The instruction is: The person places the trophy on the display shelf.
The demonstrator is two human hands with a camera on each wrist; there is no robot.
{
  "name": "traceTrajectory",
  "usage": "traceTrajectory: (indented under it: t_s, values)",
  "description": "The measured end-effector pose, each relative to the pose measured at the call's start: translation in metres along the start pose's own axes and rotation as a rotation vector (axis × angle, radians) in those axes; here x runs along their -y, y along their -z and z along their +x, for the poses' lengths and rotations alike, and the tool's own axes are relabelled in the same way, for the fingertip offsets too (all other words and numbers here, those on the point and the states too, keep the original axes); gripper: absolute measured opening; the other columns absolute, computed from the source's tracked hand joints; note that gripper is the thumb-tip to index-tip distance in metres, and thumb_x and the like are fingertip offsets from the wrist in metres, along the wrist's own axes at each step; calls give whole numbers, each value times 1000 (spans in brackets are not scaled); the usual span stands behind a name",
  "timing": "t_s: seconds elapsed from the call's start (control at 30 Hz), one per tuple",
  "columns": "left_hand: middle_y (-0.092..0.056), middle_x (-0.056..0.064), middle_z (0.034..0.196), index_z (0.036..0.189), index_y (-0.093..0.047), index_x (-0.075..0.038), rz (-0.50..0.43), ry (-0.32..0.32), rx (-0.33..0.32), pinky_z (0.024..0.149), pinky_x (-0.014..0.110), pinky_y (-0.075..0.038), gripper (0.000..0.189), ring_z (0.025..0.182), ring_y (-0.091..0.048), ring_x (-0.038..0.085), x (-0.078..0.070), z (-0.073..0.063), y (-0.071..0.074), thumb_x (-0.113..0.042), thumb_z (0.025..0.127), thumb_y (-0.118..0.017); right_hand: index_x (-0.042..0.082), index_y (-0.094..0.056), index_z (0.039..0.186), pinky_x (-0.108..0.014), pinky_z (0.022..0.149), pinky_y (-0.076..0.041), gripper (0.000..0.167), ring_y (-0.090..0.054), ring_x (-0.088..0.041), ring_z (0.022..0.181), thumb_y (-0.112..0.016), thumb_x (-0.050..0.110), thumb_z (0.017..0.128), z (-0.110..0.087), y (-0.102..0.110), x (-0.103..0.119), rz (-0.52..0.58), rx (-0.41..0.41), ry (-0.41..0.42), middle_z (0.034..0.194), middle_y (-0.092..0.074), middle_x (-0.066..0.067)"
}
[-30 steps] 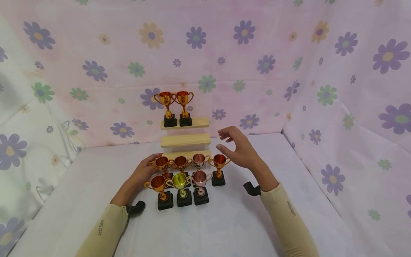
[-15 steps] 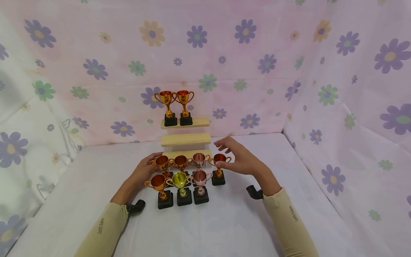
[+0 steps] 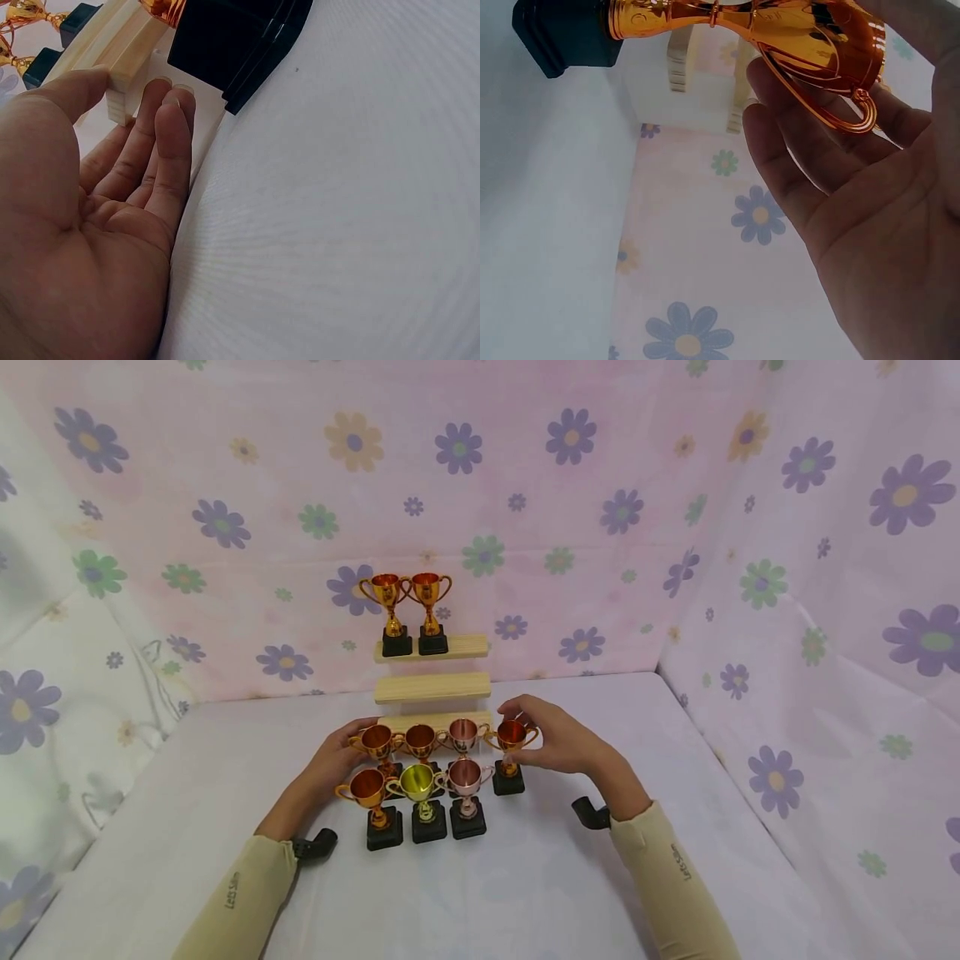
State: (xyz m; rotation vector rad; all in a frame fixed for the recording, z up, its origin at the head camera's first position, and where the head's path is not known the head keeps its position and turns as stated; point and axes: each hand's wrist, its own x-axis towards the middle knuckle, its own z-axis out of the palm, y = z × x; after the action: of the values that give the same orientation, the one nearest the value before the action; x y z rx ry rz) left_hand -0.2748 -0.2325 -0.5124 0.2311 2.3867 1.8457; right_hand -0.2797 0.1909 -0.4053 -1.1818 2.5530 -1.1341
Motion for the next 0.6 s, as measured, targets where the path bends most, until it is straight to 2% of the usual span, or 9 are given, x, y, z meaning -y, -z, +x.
traceTrajectory:
  t_s: [0.3, 0.6]
  values:
    - [-71, 16, 131, 158, -47, -11, 19, 5, -8, 99, 33, -51, 56, 109, -70, 21, 0, -1, 0, -13, 104, -59, 14, -60, 133, -46, 96, -57, 51, -68, -15, 102, -86, 12, 90, 1, -4, -1, -16, 0, -4, 121, -68, 1]
    - [-72, 15, 130, 159, -47, -12, 26, 0, -6, 100, 33, -52, 55, 112, -69, 21, 0, 0, 0, -16, 106, -59, 14, -63, 132, -46, 95, -57, 49, -68, -13, 102, -86, 12, 89, 0, -1, 0, -74, -41, 51, 121, -68, 2]
